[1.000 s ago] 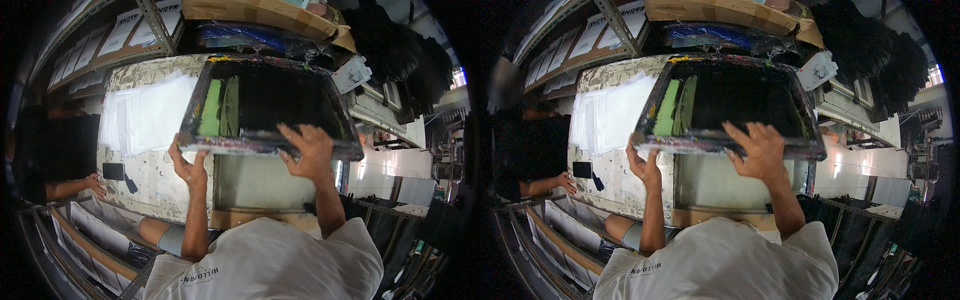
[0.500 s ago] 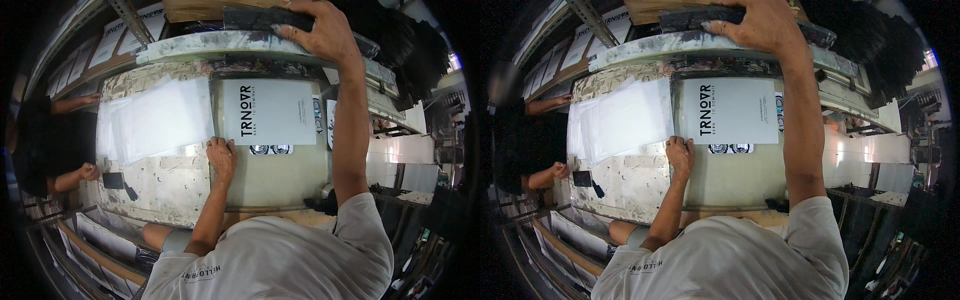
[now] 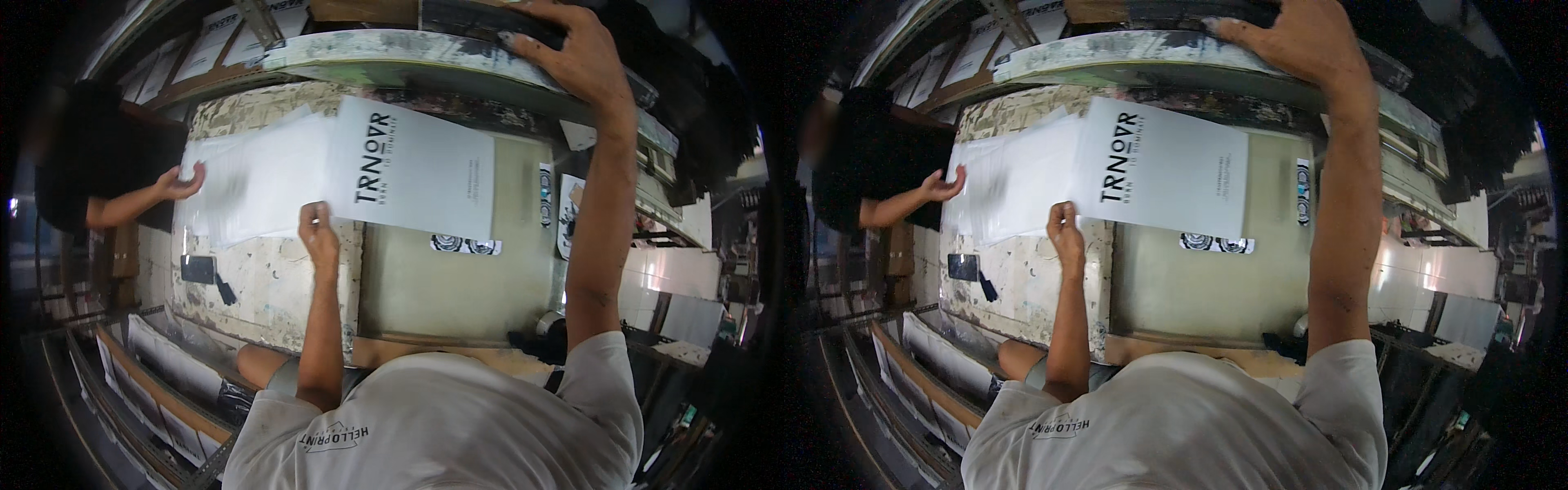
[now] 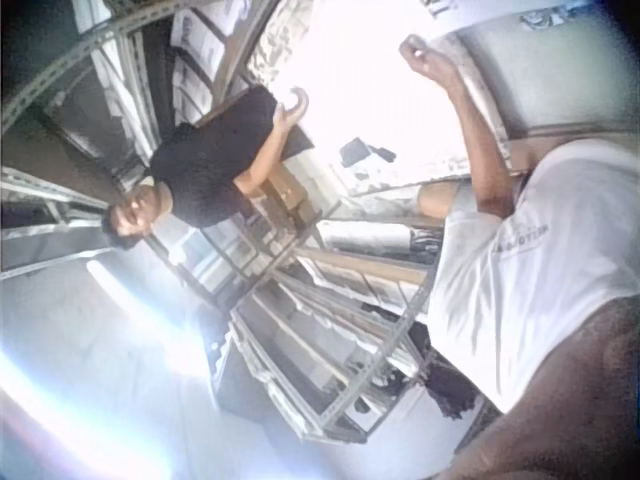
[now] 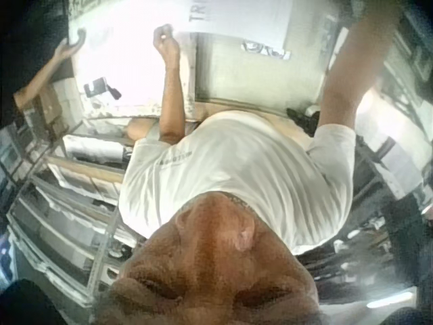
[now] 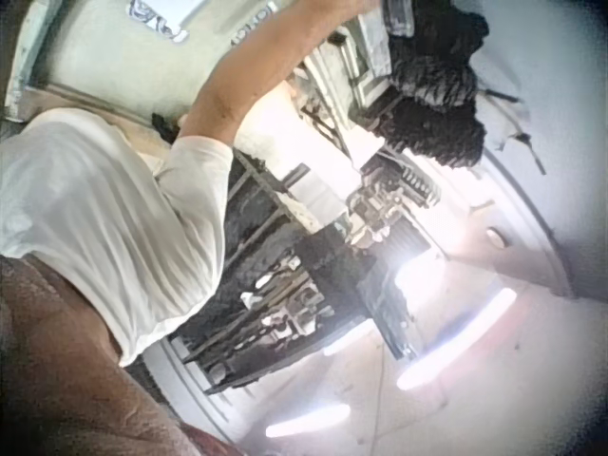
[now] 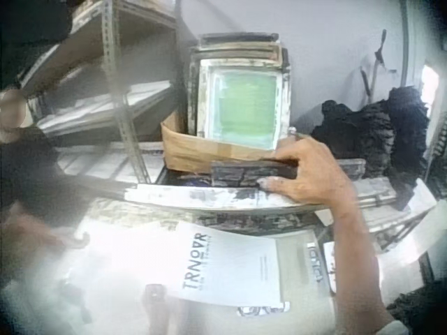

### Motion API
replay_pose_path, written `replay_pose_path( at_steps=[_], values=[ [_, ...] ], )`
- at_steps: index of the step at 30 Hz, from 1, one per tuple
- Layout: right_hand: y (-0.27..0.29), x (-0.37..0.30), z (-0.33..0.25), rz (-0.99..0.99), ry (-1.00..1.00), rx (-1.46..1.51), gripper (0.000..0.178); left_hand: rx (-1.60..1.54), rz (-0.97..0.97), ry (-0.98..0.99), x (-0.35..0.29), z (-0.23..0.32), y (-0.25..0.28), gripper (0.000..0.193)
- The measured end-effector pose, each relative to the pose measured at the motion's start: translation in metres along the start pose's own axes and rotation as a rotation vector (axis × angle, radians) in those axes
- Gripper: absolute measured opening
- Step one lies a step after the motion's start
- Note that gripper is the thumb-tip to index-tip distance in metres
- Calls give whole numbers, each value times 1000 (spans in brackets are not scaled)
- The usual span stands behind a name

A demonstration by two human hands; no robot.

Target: The person performs screen printing on plastic sheets, applying ink with a squeegee across a screen and then stacking the finished prints.

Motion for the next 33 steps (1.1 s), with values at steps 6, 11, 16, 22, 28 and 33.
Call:
replay_pose_path(
  at_steps=[6, 11, 16, 22, 28, 33],
  values=[
    [-15, -9, 24, 41, -5, -77, 62, 249, 170, 124, 55, -15, 142, 22],
    [-18, -10, 30, 53, 13, -120, 63, 841, 609, -544, 49, 25, 135, 36],
    [-17, -7, 28, 12, -40, -83, 63, 526, -37, -687, 21, 27, 22, 35],
    [-15, -8, 28, 1, -31, -56, 64, 645, -236, -312, -11, -5, -38, 20],
    [-14, -6, 27, -2, -38, -68, 62, 278, -47, -302, 10, -3, -36, 15],
    [-14, -6, 27, 27, -23, -112, 62, 234, -405, -368, 9, 46, -54, 16]
  ],
)
Point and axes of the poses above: each hand's wrist, its own x-axis towards the middle knuckle, its own y-axis out of the back of the hand, z = x × y, the point moved 1 cm from there along x, towards the middle knuckle, and after that the axes turned 11 degrees about -x, right-handed, at the moved point
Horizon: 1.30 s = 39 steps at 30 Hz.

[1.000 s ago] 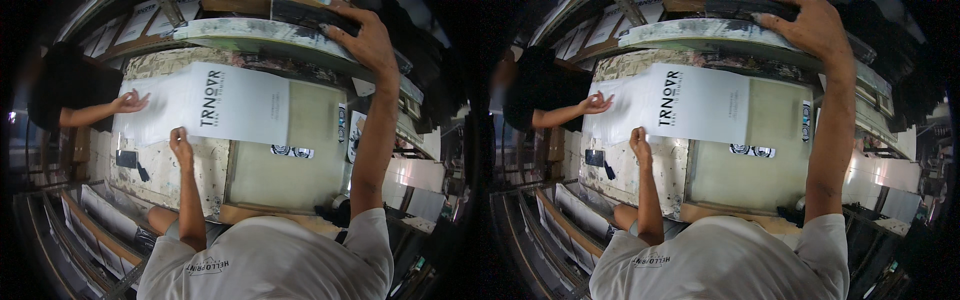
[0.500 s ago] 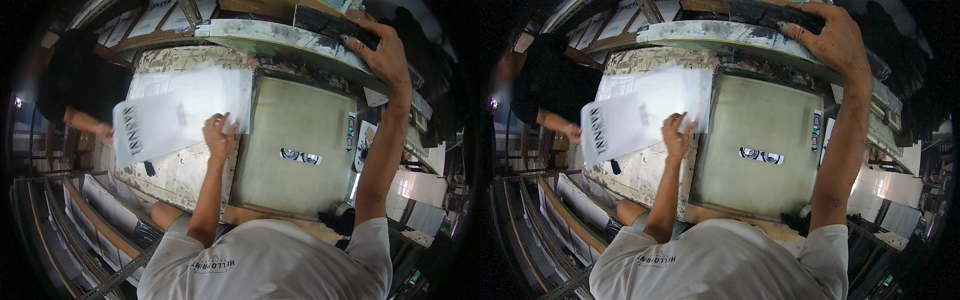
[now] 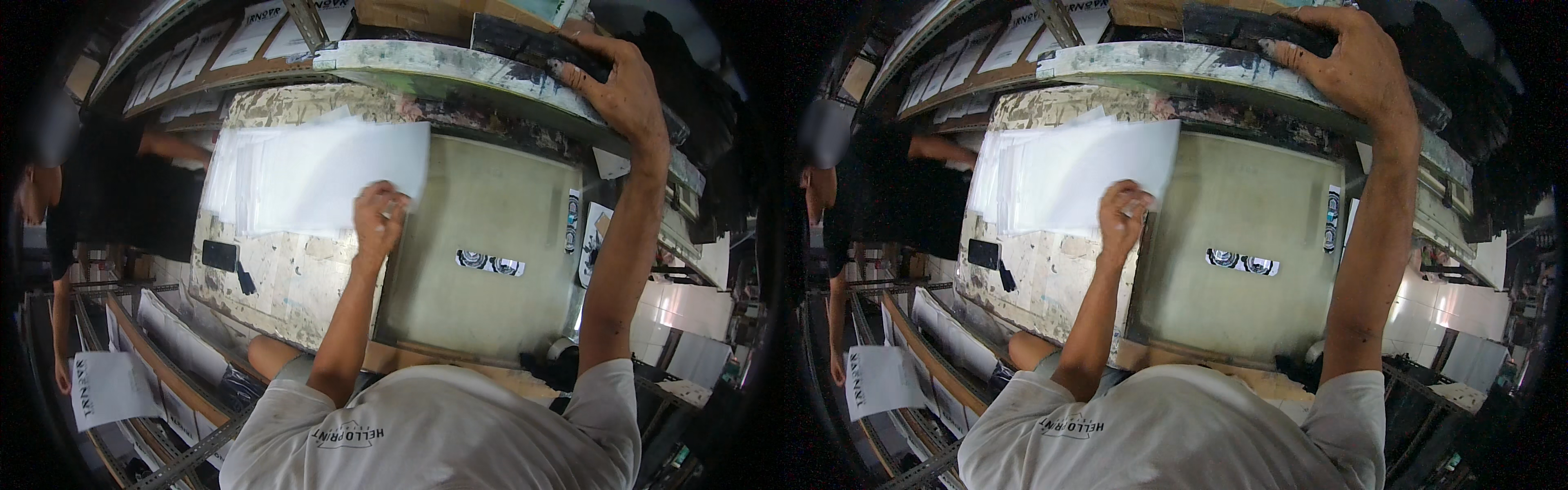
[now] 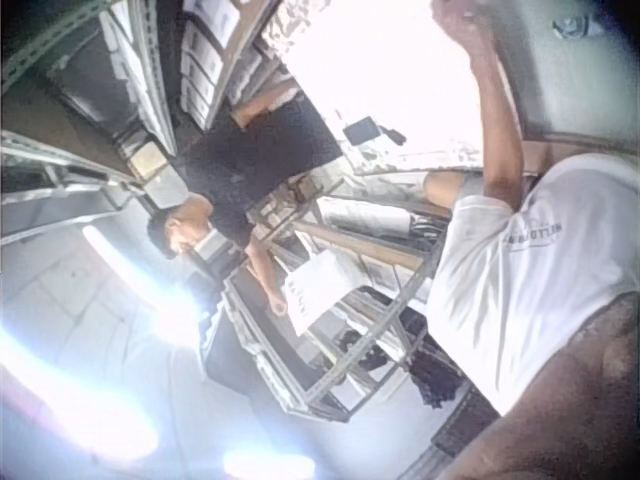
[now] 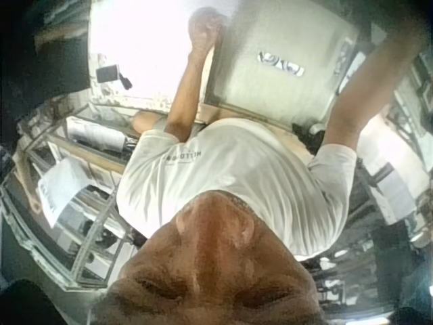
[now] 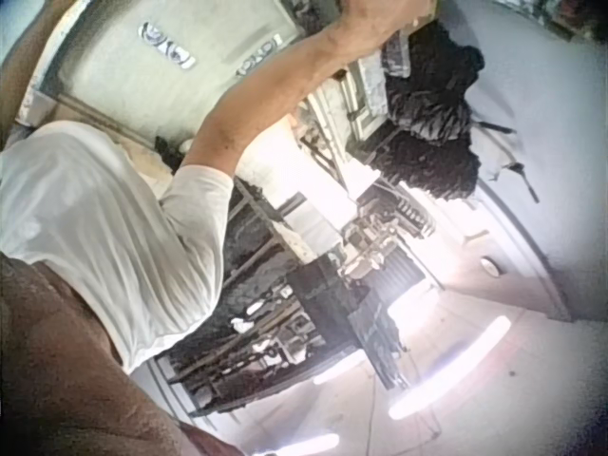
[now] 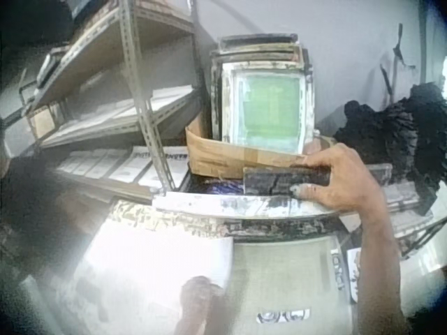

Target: The person performs screen printing on plastic sheets, applying ink with a squeegee across a screen and then stacking the finished prints.

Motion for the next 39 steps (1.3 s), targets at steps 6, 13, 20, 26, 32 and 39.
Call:
replay_pose_path(
  at_steps=[6, 13, 20, 26, 32, 39],
  values=[
    [4, 0, -10, 27, 22, -24, 55, 424, -426, 42, -27, 13, -40, 49],
    [31, 9, -37, -61, -32, 103, 51, 339, -551, -90, -23, -14, -132, 57],
    [30, 11, -41, -57, -64, 8, 55, 282, -675, -164, -24, 11, -194, 58],
    [37, 15, -38, -232, -85, 177, 53, 264, -696, -160, -40, 24, -199, 58],
    [26, 13, -33, -118, -30, 153, 54, 239, -693, -189, -46, 24, -198, 55],
    [22, 0, -39, 53, 15, -27, 54, 112, -695, -200, -28, 34, -169, 59]
  ],
)
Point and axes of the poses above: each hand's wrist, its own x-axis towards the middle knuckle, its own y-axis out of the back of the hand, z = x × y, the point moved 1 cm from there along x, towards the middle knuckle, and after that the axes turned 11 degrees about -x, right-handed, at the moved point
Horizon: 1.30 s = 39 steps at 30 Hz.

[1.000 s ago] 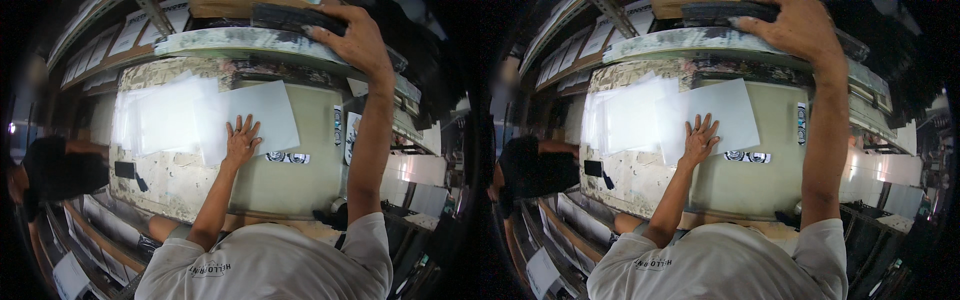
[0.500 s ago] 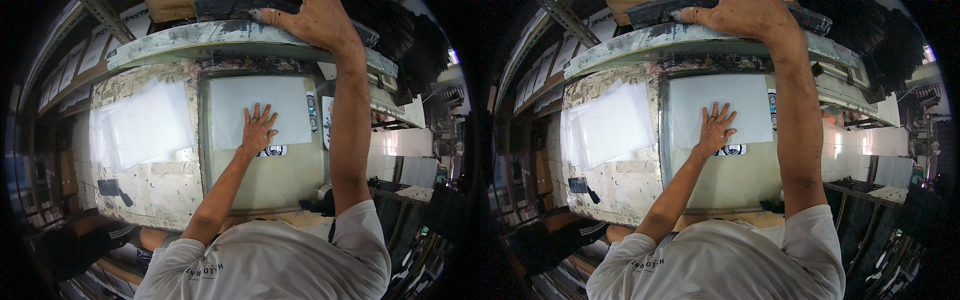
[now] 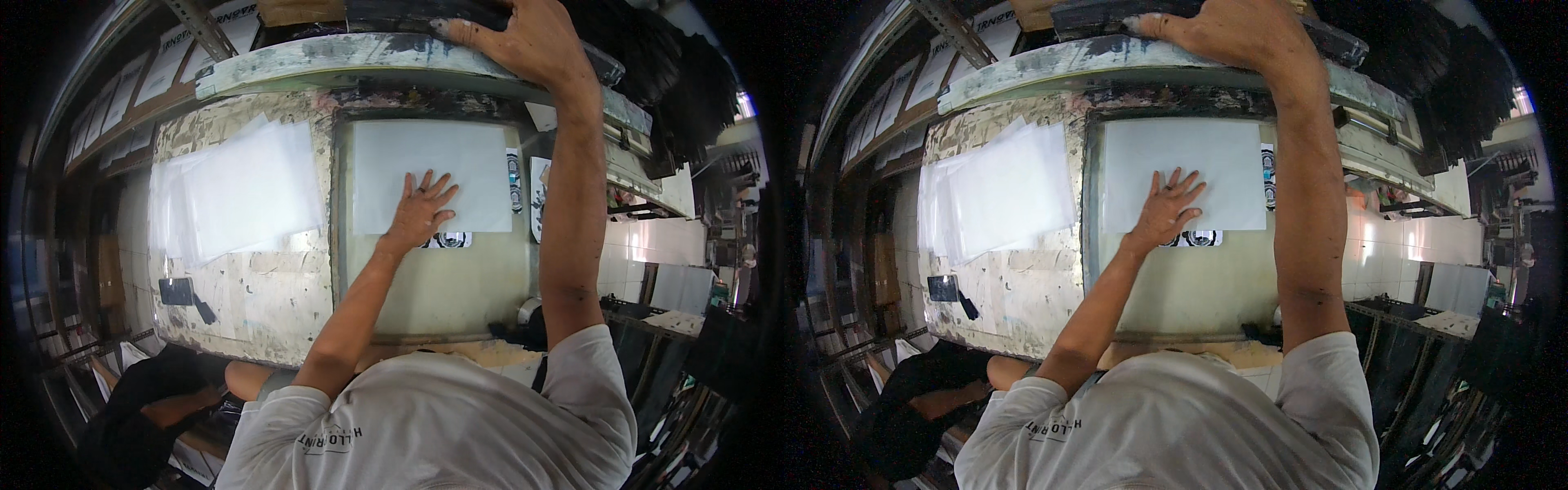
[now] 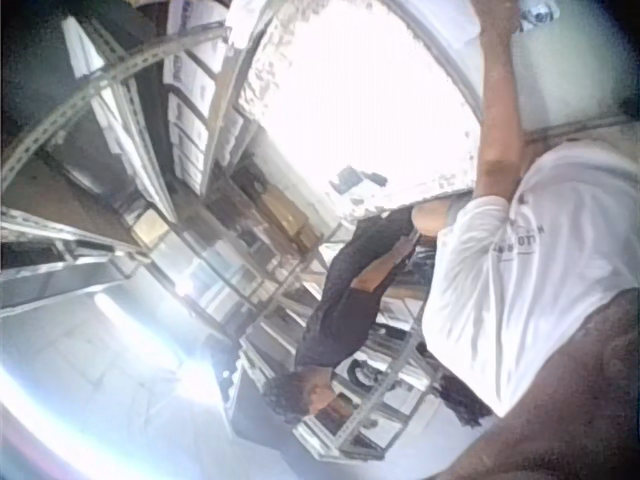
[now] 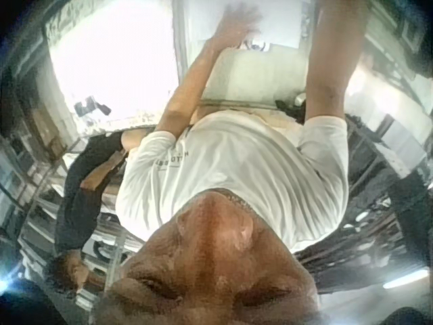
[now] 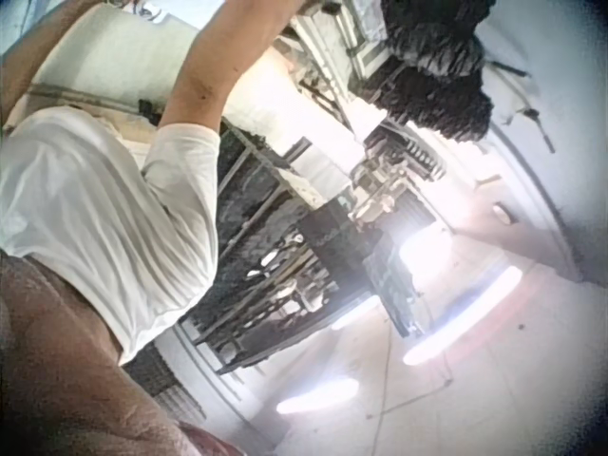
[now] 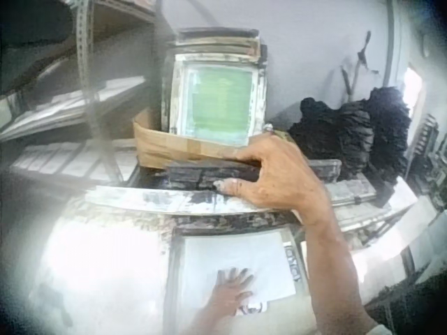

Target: The person performs screen printing on plastic sheets, applying ink with a squeegee across a screen and then stacking the finished prints.

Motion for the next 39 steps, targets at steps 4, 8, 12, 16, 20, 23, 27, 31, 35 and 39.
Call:
replay_pose_path(
  at_steps=[4, 8, 12, 16, 20, 23, 27, 31, 35, 39],
  values=[
    [-1, -25, 0, -49, 43, 54, 49, -455, 571, -44, -19, 7, 72, 70],
    [-8, -72, -14, -44, 104, 209, 46, -877, 1101, -65, -66, 13, 152, 101],
    [-16, -143, -49, -3, 112, 185, 52, -867, 1200, 146, -120, 16, 171, 109],
    [-44, -202, -60, -262, -25, 312, 48, -973, 996, 344, -180, -8, 132, 112],
    [-98, -235, -70, -305, 14, 408, 41, -577, 923, 336, -221, -45, 89, 96],
    [-119, -261, -76, -639, -38, 306, 57, -182, 844, 300, -235, -60, 76, 87],
    [-144, -271, -74, -690, -40, 143, 77, -82, 825, 385, -241, -65, 72, 87],
    [-189, -238, -44, -482, -63, 132, 78, -126, 851, 302, -243, -66, 72, 87],
    [-246, -177, -1, -350, -28, 102, 77, -155, 863, 301, -243, -65, 72, 88],
    [-289, -128, 29, -270, 4, 36, 78, -157, 852, 325, -240, -59, 78, 88]
  ],
)
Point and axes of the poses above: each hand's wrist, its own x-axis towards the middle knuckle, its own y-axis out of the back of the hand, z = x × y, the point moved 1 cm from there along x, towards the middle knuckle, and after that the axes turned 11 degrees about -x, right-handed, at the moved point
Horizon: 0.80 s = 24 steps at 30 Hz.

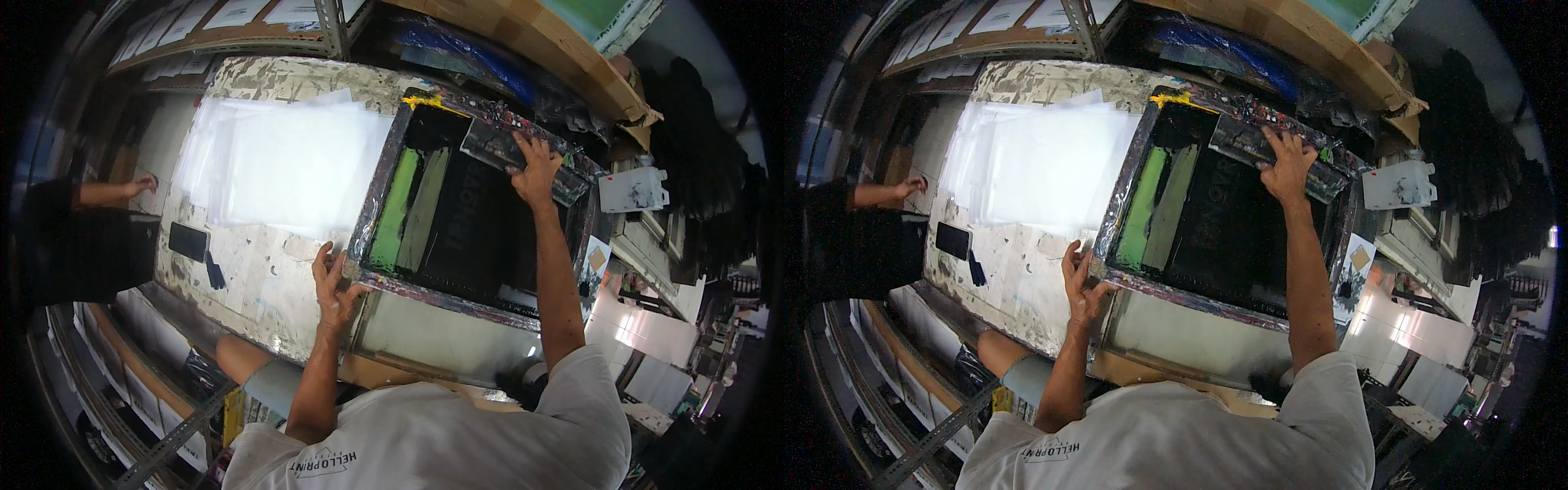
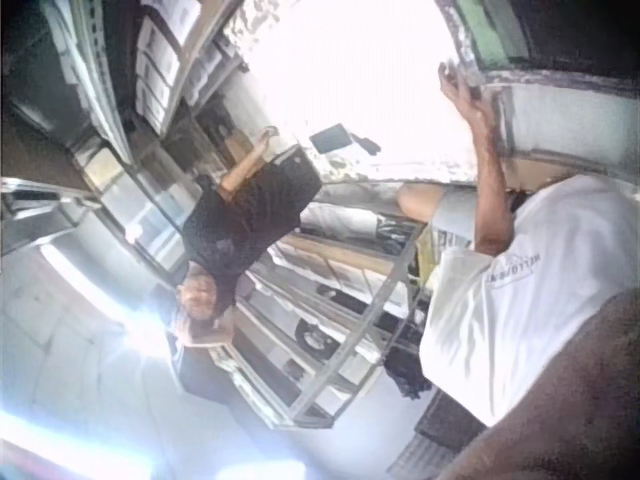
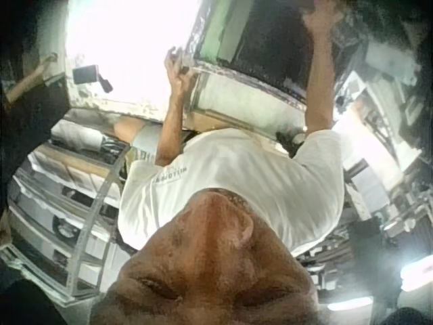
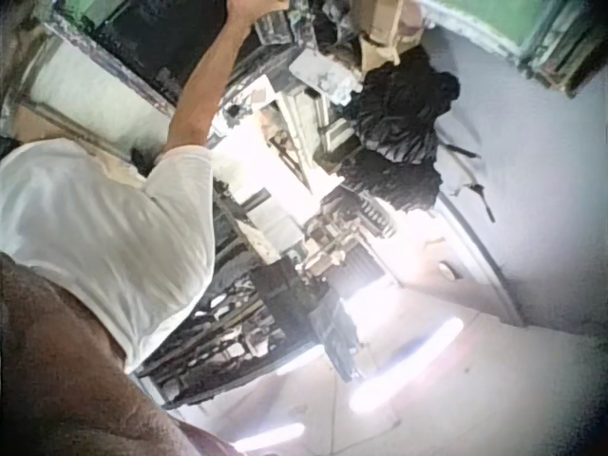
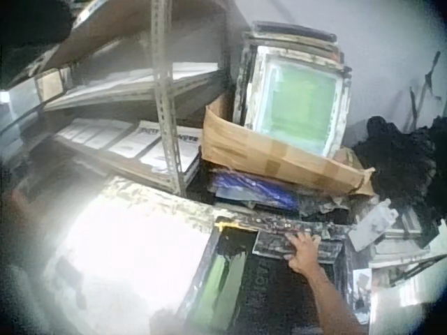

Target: The person performs screen printing on plastic sheets, applying ink with a squeegee across a screen and then stacking the finished prints.

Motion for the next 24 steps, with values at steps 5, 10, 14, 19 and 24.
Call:
replay_pose_path(
  at_steps=[5, 10, 14, 19, 24],
  values=[
    [-6, 40, 28, -71, 31, 88, 71, 39, 19, -19, 0, 5, -1, 87],
    [4, 29, 23, 57, 111, 121, 51, -40, 33, 119, -6, -1, -3, 86],
    [22, -22, -11, 87, 93, 42, 46, -24, -11, 165, -8, 5, -1, 83],
    [90, -110, -70, -55, 21, 36, 48, -252, 73, 181, 2, 26, -6, 78],
    [189, -163, -111, -150, 15, 193, 53, -318, 154, 141, 30, 74, -4, 73]
  ],
)
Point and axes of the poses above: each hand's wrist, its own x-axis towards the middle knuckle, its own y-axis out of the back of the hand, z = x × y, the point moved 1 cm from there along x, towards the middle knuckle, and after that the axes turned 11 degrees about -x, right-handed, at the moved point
